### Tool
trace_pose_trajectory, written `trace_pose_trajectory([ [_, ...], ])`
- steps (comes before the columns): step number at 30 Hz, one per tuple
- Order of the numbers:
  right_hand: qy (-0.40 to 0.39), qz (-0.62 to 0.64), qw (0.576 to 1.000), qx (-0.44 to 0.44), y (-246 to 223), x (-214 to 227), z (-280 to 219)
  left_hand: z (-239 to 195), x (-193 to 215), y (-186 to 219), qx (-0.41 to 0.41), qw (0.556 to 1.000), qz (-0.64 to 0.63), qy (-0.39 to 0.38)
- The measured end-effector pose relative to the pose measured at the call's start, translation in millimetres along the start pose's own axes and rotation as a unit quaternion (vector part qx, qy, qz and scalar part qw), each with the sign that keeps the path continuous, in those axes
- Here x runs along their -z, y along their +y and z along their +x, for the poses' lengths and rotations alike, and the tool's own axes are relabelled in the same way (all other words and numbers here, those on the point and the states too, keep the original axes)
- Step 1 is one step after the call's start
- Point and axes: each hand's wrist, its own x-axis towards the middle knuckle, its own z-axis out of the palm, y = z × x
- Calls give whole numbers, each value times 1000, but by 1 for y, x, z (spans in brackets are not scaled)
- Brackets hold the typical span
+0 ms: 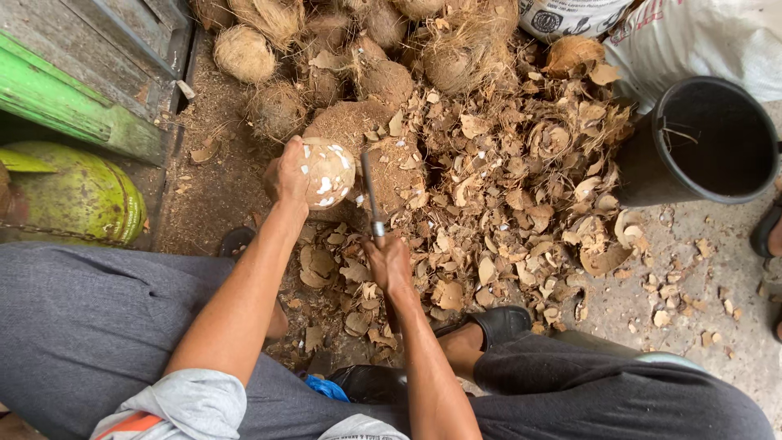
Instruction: The person uses a machete to peel the husk off a coconut, repeatedly striking and rotating the coconut to remove the fibrous outer layer. The peeled coconut is then placed aside, and the person picks up another coconut to continue the process.
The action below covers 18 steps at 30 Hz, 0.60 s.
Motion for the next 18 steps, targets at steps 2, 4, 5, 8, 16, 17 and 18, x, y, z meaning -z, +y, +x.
trace_pose_trajectory([
  [2, 10, 40, 999, 36, -5, 4, 0, -2, -3, 10, 43, 998, -16, -39],
  [4, 19, 22, 997, 67, -4, 10, -7, -10, -1, 14, 122, 991, 36, -33],
  [5, 21, 13, 997, 77, -2, 12, -16, -20, 4, 11, 156, 984, 66, -50],
  [8, 46, -1, 986, 161, -22, 22, -8, -18, -9, 34, 174, 975, 106, -94],
  [16, 127, -27, 952, 276, -20, 11, -13, -22, -15, 26, 151, 984, 87, -21],
  [17, 133, -40, 947, 291, -16, 10, -11, -23, -15, 23, 136, 987, 84, -25],
  [18, 120, -57, 961, 243, -10, 10, -10, -24, -15, 21, 123, 989, 82, -28],
])
